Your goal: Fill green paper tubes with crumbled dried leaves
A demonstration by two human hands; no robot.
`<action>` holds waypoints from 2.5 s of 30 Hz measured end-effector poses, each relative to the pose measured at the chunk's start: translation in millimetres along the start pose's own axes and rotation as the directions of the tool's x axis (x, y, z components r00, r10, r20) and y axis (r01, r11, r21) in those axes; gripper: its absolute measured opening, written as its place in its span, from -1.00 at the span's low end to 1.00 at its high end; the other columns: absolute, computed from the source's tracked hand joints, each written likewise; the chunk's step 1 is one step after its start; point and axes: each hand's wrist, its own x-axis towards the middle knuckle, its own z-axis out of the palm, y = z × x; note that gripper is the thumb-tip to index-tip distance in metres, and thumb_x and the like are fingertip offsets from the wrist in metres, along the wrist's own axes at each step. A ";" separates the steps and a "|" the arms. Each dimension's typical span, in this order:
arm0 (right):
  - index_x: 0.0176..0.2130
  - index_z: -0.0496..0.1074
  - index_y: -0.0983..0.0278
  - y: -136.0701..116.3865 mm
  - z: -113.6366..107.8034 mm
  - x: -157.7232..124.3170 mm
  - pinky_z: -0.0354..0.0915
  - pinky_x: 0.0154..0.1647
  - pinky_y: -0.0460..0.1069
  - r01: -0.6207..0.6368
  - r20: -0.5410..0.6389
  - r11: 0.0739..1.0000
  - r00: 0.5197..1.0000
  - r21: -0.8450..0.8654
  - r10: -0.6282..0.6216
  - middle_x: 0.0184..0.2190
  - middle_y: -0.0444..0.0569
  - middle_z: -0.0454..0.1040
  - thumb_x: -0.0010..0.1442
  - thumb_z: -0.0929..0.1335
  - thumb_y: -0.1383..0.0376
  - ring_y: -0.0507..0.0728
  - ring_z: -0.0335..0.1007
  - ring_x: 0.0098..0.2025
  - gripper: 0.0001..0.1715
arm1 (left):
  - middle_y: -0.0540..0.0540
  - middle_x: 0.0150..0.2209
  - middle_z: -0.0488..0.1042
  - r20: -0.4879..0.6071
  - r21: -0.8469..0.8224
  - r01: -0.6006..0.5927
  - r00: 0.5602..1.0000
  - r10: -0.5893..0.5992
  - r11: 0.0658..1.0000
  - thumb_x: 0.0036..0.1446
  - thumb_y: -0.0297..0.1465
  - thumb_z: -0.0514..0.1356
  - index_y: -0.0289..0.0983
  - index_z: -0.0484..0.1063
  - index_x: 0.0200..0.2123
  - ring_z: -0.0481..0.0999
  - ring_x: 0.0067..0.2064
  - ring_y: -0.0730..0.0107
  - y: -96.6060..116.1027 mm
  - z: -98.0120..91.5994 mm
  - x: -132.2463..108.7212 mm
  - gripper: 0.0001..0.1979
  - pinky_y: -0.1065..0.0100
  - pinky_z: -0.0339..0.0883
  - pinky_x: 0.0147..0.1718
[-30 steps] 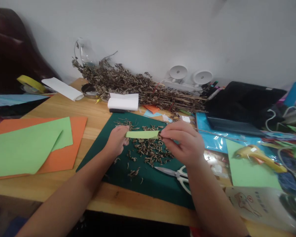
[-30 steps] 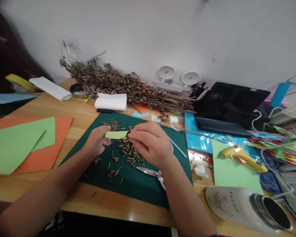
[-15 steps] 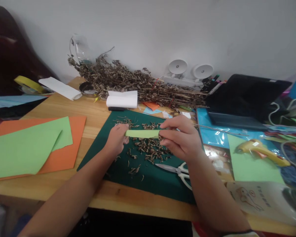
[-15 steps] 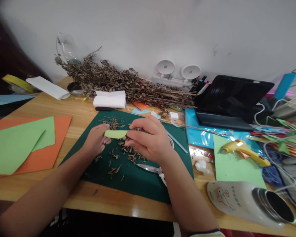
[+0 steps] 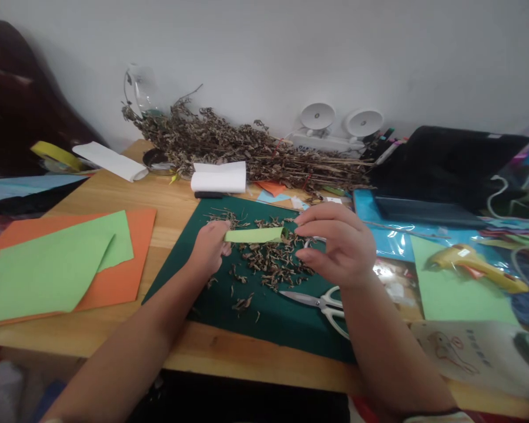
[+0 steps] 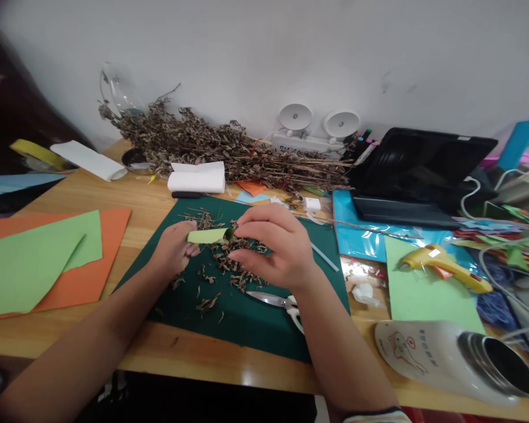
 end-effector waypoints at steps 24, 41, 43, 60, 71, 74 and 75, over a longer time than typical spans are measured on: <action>-0.44 0.35 0.26 -3.0 1.1 1.8 0.27 -0.29 -0.02 0.016 0.107 0.992 0.994 -0.126 -0.003 -0.37 -0.04 0.37 0.06 0.29 0.27 0.04 0.29 -0.33 -0.90 | 0.14 -0.85 -0.03 0.024 -0.024 -0.010 1.000 0.011 1.000 -0.09 -0.44 0.08 -0.26 0.05 -0.74 0.00 -0.81 0.62 3.0 0.9 -4.0 -0.71 0.50 -0.08 -0.79; -0.28 0.38 0.20 6.9 -11.3 -2.2 0.25 -0.20 0.03 -0.131 0.038 0.991 0.991 0.010 0.130 -0.20 -0.04 0.37 0.17 0.12 0.18 0.09 0.30 -0.18 -0.68 | 0.17 -0.83 -0.05 0.011 -0.082 0.038 0.999 -0.037 0.996 -0.11 -0.48 0.08 -0.26 0.04 -0.69 -0.02 -0.82 0.65 9.3 2.3 -2.5 -0.76 0.53 -0.13 -0.80; -0.29 0.38 0.21 14.5 -5.5 -5.4 0.26 -0.23 0.03 -0.276 0.123 0.950 0.948 -0.148 0.295 -0.29 -0.04 0.40 0.16 0.13 0.16 0.10 0.31 -0.22 -0.68 | 0.17 -0.82 -0.05 0.019 -0.108 0.057 0.998 -0.055 0.993 -0.10 -0.47 0.06 -0.26 0.02 -0.69 -0.02 -0.81 0.65 11.5 0.8 -1.1 -0.75 0.53 -0.11 -0.79; -0.13 0.29 0.22 19.9 55.7 -28.9 0.25 -0.27 0.07 -0.169 0.663 0.769 0.417 -0.617 0.622 -0.19 0.06 0.31 0.03 0.24 0.26 0.24 0.25 -0.15 -0.66 | 0.15 -0.81 -0.04 0.079 -0.231 0.097 0.994 -0.080 0.968 -0.06 -0.48 0.02 -0.27 0.02 -0.71 -0.02 -0.80 0.64 11.0 -4.7 1.9 -0.74 0.54 -0.09 -0.77; -0.31 0.40 0.24 33.8 43.8 -22.3 0.25 -0.28 -0.04 -0.376 0.602 0.826 0.566 -0.420 0.564 -0.32 -0.05 0.44 0.04 0.24 0.38 0.10 0.34 -0.25 -0.80 | 0.15 -0.82 -0.05 0.075 -0.183 0.095 0.994 -0.083 0.979 -0.09 -0.46 0.02 -0.27 0.01 -0.71 -0.02 -0.80 0.64 12.6 -3.0 0.7 -0.75 0.54 -0.07 -0.77; -0.21 0.36 0.25 34.2 30.3 -17.1 0.25 -0.22 -0.05 -0.469 0.482 0.806 0.646 -0.360 0.592 -0.25 -0.06 0.42 0.07 0.24 0.32 0.05 0.32 -0.22 -0.76 | 0.15 -0.83 -0.04 0.071 -0.155 0.069 0.996 -0.058 0.985 -0.11 -0.47 0.04 -0.27 0.01 -0.72 -0.01 -0.80 0.64 11.6 -2.2 0.8 -0.75 0.53 -0.06 -0.78; -0.20 0.35 0.26 33.7 26.8 -16.2 0.26 -0.24 -0.04 -0.523 0.422 0.793 0.671 -0.313 0.609 -0.26 -0.06 0.42 0.07 0.24 0.29 0.04 0.33 -0.24 -0.75 | 0.15 -0.83 -0.03 0.067 -0.144 0.060 0.996 -0.051 0.988 -0.11 -0.47 0.04 -0.27 0.01 -0.72 -0.01 -0.80 0.63 10.9 -1.9 0.9 -0.75 0.53 -0.07 -0.78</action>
